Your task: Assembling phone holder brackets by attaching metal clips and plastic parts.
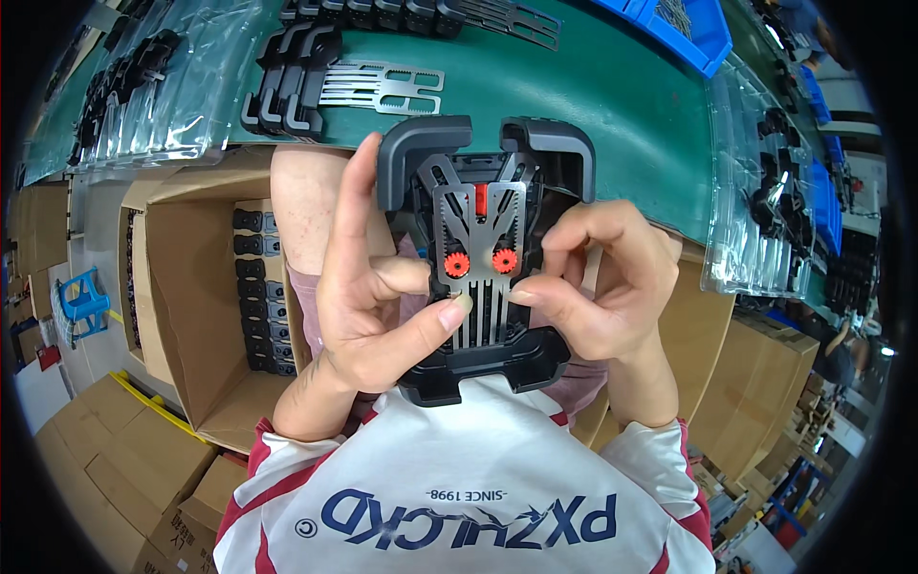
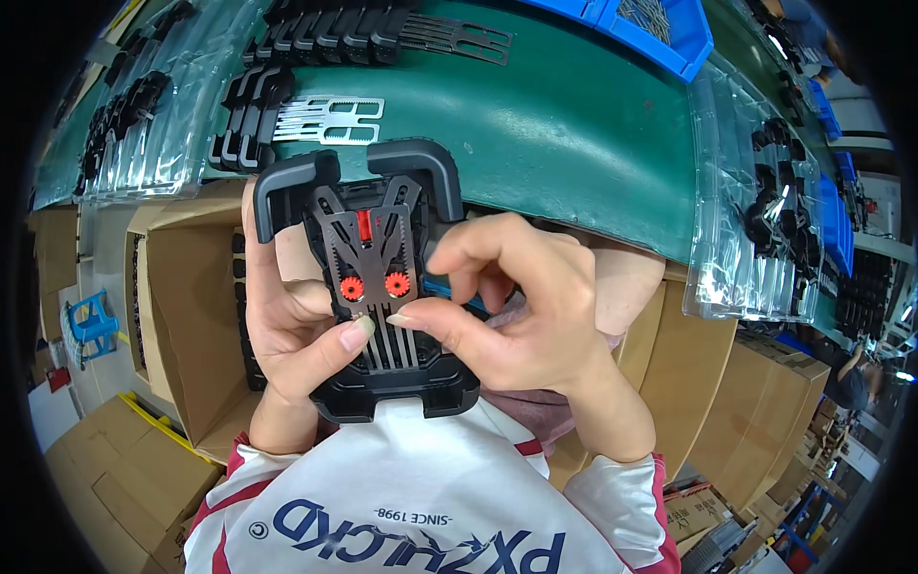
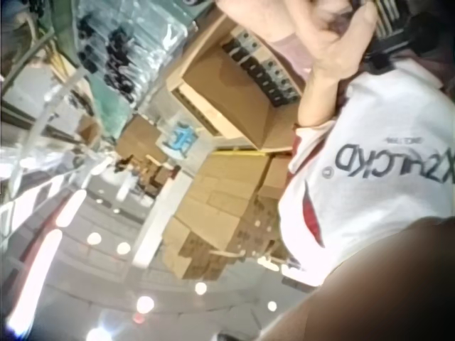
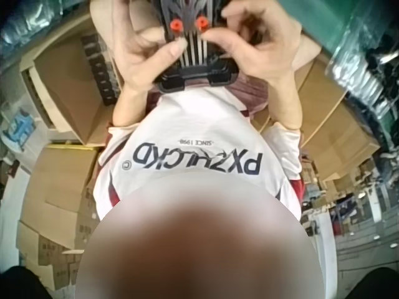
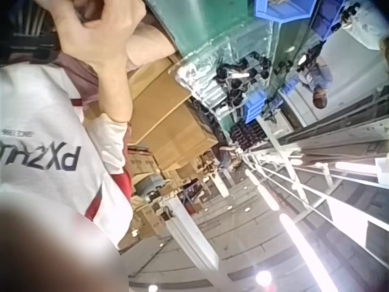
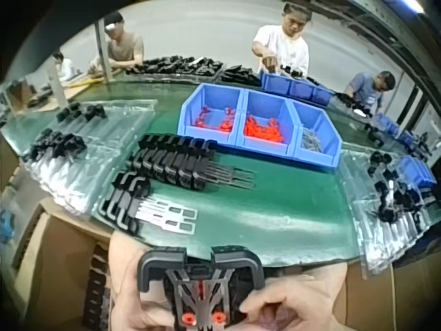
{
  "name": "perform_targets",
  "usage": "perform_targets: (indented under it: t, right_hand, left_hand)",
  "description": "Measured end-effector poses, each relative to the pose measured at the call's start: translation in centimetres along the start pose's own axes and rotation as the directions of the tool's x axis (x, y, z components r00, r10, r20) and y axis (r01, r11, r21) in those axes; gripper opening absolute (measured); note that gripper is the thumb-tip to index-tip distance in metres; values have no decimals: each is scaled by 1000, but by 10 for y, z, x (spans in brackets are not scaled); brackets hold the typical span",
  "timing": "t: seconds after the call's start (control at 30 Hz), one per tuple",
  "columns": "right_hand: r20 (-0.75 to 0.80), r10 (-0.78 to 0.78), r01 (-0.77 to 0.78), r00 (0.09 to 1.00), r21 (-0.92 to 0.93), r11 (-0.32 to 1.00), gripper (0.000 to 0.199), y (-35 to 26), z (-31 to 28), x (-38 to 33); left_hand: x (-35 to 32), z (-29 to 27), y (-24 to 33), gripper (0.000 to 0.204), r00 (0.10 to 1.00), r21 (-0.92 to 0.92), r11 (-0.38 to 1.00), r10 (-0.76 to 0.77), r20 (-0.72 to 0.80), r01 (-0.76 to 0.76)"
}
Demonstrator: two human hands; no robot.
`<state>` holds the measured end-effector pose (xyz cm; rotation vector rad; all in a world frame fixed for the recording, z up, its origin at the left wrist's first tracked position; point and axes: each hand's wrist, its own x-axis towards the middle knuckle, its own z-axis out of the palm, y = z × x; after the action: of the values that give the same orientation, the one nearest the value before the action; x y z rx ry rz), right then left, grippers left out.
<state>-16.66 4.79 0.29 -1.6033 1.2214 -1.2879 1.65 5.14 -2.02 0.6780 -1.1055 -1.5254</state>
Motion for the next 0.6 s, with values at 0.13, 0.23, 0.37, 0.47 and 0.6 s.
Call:
perform_targets:
  t: [0.13, 0.23, 0.37, 0.47, 0.6]
  right_hand:
    - [117, 92, -97, 989, 36, 995, 13, 9, -3, 1]
    - [111, 143, -159, 984, 150, 976, 13, 13, -2, -3]
    - [112, 238, -262, 965, 322, 910, 12, 13, -1, -4]
    - [117, 358, -368, 926, 481, 796, 13, 11, -1, -2]
    - [130, 351, -373, 927, 410, 833, 15, 7, 0, -1]
  left_hand:
    - [-2, -1, 2, 85, 1000, 8, 1000, 5, 2, -5]
    - [-3, 0, 2, 85, 1000, 12, 1000, 9, 1, -9]
    - [-1, 0, 2, 84, 1000, 21, 1000, 9, -7, -9]
    - [1, 1, 3, 84, 1000, 31, 999, 12, -13, -11]
    - [3, 4, 1, 83, 999, 30, 999, 32, 22, -33]
